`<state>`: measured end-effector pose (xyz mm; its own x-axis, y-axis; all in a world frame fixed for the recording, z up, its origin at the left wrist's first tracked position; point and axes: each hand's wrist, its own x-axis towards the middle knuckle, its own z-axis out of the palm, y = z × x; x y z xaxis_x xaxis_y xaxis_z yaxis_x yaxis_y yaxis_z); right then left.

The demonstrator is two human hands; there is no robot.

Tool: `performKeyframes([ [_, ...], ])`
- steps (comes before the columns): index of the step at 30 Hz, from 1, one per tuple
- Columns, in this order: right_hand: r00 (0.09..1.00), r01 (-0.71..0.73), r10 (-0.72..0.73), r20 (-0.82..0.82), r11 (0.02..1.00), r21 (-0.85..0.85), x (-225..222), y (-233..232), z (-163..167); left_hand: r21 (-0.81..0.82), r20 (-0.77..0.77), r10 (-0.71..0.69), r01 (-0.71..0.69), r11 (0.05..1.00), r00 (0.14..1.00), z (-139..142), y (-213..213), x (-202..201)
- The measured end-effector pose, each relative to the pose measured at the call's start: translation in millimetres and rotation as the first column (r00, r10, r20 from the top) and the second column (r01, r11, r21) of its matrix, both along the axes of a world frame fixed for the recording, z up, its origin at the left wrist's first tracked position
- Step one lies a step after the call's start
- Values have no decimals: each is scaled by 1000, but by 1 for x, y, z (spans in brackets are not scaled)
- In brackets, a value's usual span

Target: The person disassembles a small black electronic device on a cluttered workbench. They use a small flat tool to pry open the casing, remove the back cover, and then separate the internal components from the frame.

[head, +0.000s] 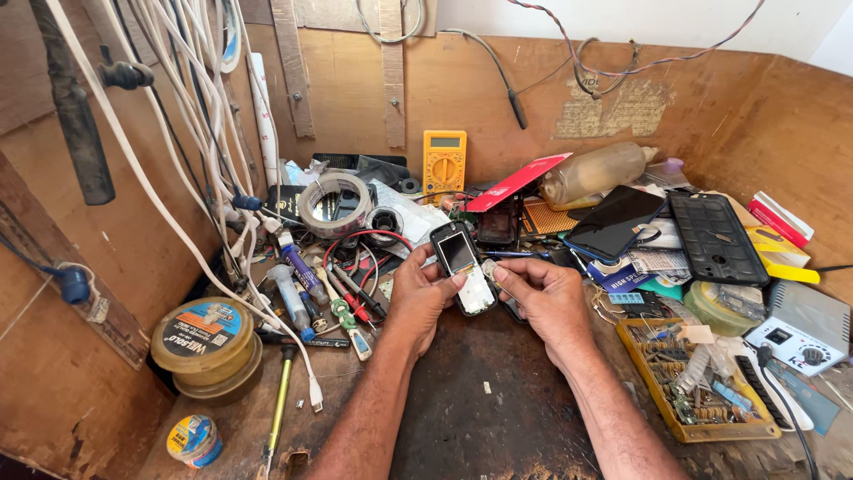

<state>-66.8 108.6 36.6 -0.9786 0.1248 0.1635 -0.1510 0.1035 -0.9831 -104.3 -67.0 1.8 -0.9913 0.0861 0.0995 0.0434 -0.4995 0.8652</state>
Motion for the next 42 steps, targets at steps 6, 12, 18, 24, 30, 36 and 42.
performKeyframes([
  [6,999,1,0,36,1000,-15,0,3,-2,-15,24,-26,26,1000,999,6,-3,4],
  [12,982,44,-17,-190,989,140,-3,0,-5,-33,17,-32,32,999,999,12,-3,8],
  [18,997,12,-9,78,999,-34,7,3,7,-19,22,-99,100,995,995,13,-6,8],
  [24,989,7,4,145,997,-77,10,5,17,43,20,-167,166,985,986,17,-7,10],
  [30,998,66,-66,0,998,8,4,1,2,58,3,-251,251,966,968,19,-4,13],
  [36,990,80,-62,-126,987,142,-1,-2,-3,116,47,-284,277,954,958,21,-3,10],
  [42,979,185,-145,-144,929,321,17,-15,14,186,53,-280,266,946,958,25,-8,13],
])
